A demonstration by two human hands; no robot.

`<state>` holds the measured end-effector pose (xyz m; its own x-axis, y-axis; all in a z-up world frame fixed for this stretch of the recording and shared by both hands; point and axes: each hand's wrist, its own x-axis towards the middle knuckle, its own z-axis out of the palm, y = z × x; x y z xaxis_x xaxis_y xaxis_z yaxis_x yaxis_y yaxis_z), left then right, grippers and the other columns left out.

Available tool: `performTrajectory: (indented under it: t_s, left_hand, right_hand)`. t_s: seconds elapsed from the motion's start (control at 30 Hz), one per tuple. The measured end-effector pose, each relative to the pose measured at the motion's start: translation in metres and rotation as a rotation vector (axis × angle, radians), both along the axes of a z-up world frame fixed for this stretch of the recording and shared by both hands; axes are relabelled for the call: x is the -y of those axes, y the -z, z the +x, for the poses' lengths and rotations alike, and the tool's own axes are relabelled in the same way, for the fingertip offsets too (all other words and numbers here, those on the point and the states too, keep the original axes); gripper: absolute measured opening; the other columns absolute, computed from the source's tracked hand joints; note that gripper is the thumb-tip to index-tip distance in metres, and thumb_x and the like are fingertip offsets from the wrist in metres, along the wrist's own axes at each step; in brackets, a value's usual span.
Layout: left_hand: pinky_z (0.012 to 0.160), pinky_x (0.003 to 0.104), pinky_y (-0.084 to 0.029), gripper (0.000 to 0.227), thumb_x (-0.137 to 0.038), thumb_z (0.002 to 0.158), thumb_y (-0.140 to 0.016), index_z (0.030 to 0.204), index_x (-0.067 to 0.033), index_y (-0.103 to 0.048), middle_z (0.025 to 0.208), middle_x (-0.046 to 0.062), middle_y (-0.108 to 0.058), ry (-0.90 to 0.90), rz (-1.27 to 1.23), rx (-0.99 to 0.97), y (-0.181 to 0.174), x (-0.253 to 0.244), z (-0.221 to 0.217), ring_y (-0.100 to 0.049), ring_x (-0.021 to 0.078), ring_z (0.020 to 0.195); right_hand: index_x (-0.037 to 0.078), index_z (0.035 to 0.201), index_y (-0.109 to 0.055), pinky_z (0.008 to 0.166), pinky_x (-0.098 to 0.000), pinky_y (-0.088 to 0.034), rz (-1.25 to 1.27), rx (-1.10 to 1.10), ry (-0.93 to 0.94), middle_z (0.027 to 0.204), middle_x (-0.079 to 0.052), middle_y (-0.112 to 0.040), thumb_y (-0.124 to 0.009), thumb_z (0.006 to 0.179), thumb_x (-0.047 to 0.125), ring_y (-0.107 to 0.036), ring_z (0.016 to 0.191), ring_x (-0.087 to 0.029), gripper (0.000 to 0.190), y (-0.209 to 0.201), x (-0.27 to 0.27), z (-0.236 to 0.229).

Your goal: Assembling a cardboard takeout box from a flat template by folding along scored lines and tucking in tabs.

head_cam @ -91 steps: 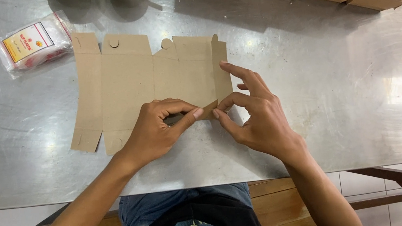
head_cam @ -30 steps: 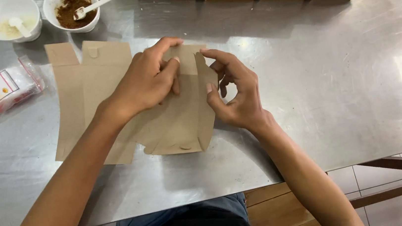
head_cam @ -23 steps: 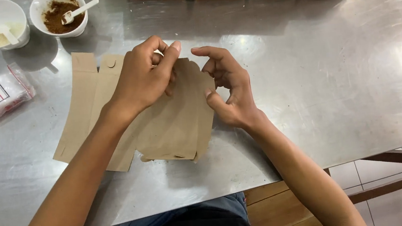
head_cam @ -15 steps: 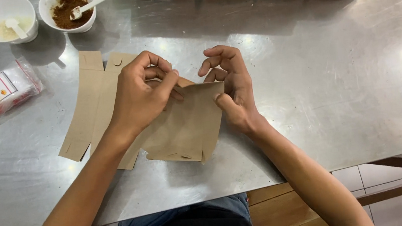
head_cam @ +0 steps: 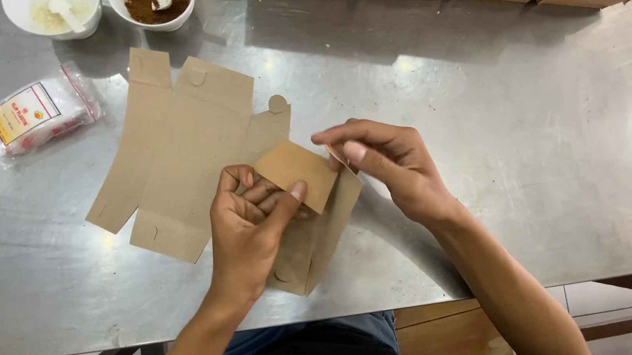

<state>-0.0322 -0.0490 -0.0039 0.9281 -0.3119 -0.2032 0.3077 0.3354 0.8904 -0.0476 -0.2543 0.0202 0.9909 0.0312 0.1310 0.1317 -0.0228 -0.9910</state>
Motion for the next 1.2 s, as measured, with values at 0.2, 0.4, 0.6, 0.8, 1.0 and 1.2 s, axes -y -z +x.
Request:
performTrajectory:
  t_s: [0.2,0.4,0.6,0.8,1.0,1.2]
  left_hand:
    - [0.075,0.030,-0.060,0.042,-0.006,0.086,-0.077,0.123,-0.0022,-0.057,0.099,0.014,-0.080,-0.031,-0.083,-0.277,-0.025,0.005,-0.019,-0.073,0.0165,0.085]
    - [0.065,0.029,-0.059,0.020,-0.011,0.087,-0.077,0.105,-0.0018,-0.082,0.101,0.010,-0.083,0.021,-0.049,-0.244,-0.019,0.002,-0.023,-0.074,0.0182,0.087]
    - [0.061,0.030,-0.057,0.020,-0.009,0.086,-0.078,0.105,-0.0025,-0.080,0.098,0.011,-0.081,0.078,-0.067,-0.292,-0.026,0.002,-0.023,-0.073,0.0185,0.089]
    - [0.065,0.033,-0.061,0.026,-0.007,0.084,-0.078,0.109,-0.0016,-0.078,0.104,0.013,-0.083,0.084,-0.068,-0.367,-0.045,0.000,-0.026,-0.076,0.0221,0.091]
    - [0.064,0.033,-0.062,0.031,-0.007,0.082,-0.079,0.113,-0.0017,-0.078,0.107,0.010,-0.082,0.080,-0.120,-0.201,-0.052,0.008,-0.029,-0.073,0.0180,0.088]
    - [0.067,0.032,-0.058,0.024,-0.010,0.083,-0.080,0.106,-0.0049,-0.077,0.104,0.005,-0.080,0.040,-0.077,-0.114,-0.039,0.016,-0.023,-0.070,0.0158,0.086]
  right_hand:
    - [-0.003,0.111,-0.070,0.052,-0.0225,-0.047,-0.027,-0.148,-0.087,0.072,-0.005,-0.060,-0.072,0.091,0.013,-0.054,0.065,-0.011,0.026,-0.022,-0.002,-0.007]
    - [0.005,0.095,-0.074,0.040,-0.0183,-0.042,-0.153,-0.234,-0.131,0.063,-0.002,-0.060,-0.077,0.090,0.015,-0.052,0.051,-0.007,0.012,-0.038,0.003,-0.009]
    - [0.003,0.094,-0.077,0.044,-0.0181,-0.043,-0.211,-0.257,-0.171,0.080,-0.005,-0.070,-0.080,0.087,0.012,-0.055,0.058,-0.007,0.012,-0.049,0.011,-0.015]
    - [0.004,0.103,-0.076,0.055,-0.0176,-0.046,-0.278,-0.101,-0.052,0.090,-0.007,-0.068,-0.078,0.088,0.009,-0.059,0.074,-0.011,0.016,-0.063,0.004,-0.029]
    - [0.006,0.103,-0.072,0.068,-0.0228,-0.053,-0.512,0.334,0.061,0.092,-0.010,-0.070,-0.079,0.087,-0.001,-0.065,0.077,-0.016,0.019,-0.078,0.001,-0.034]
    - [0.002,0.105,-0.070,0.069,-0.0233,-0.054,-0.596,0.427,0.124,0.092,-0.011,-0.064,-0.074,0.090,-0.006,-0.063,0.074,-0.016,0.017,-0.078,-0.005,-0.031]
